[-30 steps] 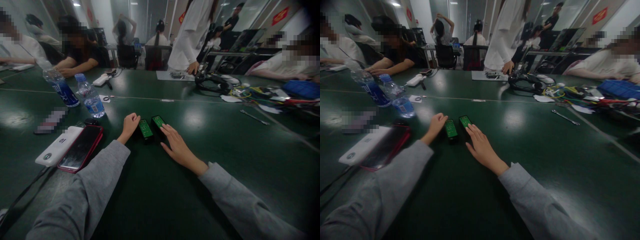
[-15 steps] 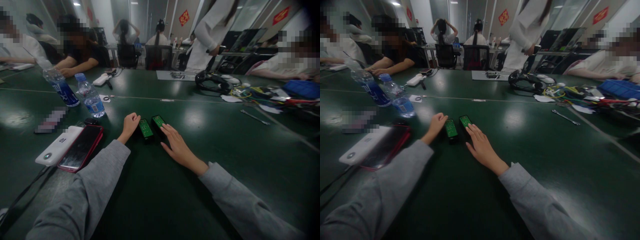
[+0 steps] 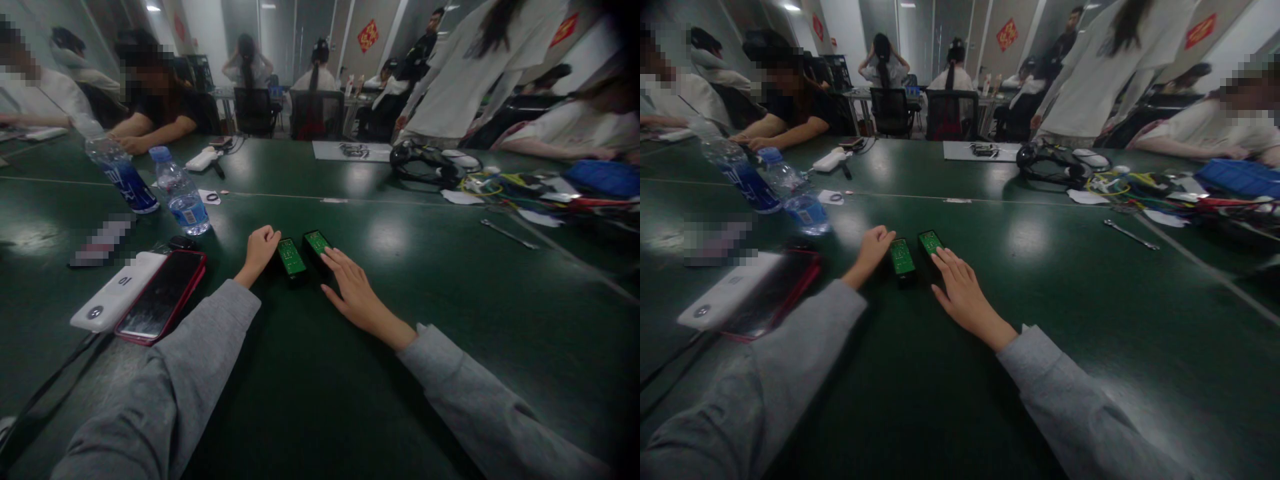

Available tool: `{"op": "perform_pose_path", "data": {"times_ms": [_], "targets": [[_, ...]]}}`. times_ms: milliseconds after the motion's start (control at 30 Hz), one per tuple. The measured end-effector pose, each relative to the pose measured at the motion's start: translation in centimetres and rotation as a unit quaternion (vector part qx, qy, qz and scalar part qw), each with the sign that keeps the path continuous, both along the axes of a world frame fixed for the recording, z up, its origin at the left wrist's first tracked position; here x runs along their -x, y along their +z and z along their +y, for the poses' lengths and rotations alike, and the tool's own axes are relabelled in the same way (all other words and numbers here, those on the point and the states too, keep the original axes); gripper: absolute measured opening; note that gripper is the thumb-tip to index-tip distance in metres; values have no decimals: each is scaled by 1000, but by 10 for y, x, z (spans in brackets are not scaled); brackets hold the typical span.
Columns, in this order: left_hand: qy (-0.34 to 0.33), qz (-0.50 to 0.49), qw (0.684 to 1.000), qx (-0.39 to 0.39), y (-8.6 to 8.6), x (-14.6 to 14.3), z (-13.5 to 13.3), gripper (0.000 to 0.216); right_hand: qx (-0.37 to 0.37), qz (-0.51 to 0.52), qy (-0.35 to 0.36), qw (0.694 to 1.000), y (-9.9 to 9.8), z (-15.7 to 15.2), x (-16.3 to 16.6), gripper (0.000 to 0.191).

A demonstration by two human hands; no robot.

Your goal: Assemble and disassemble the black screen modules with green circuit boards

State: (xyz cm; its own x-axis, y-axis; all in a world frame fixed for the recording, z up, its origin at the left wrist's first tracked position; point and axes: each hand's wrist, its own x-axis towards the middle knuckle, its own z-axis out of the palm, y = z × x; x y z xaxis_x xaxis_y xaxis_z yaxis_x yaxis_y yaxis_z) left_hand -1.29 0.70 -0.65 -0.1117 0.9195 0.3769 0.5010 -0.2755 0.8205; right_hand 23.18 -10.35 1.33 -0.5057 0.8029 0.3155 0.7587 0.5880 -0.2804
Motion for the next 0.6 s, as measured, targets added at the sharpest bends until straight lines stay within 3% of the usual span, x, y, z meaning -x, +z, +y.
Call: {"op": "perform_pose_path", "data": {"times_ms": [600], "targets": [[-1, -4, 1000, 9, 1, 0, -1, 40, 1, -6, -5, 1000, 0, 0, 0, 65]]}}
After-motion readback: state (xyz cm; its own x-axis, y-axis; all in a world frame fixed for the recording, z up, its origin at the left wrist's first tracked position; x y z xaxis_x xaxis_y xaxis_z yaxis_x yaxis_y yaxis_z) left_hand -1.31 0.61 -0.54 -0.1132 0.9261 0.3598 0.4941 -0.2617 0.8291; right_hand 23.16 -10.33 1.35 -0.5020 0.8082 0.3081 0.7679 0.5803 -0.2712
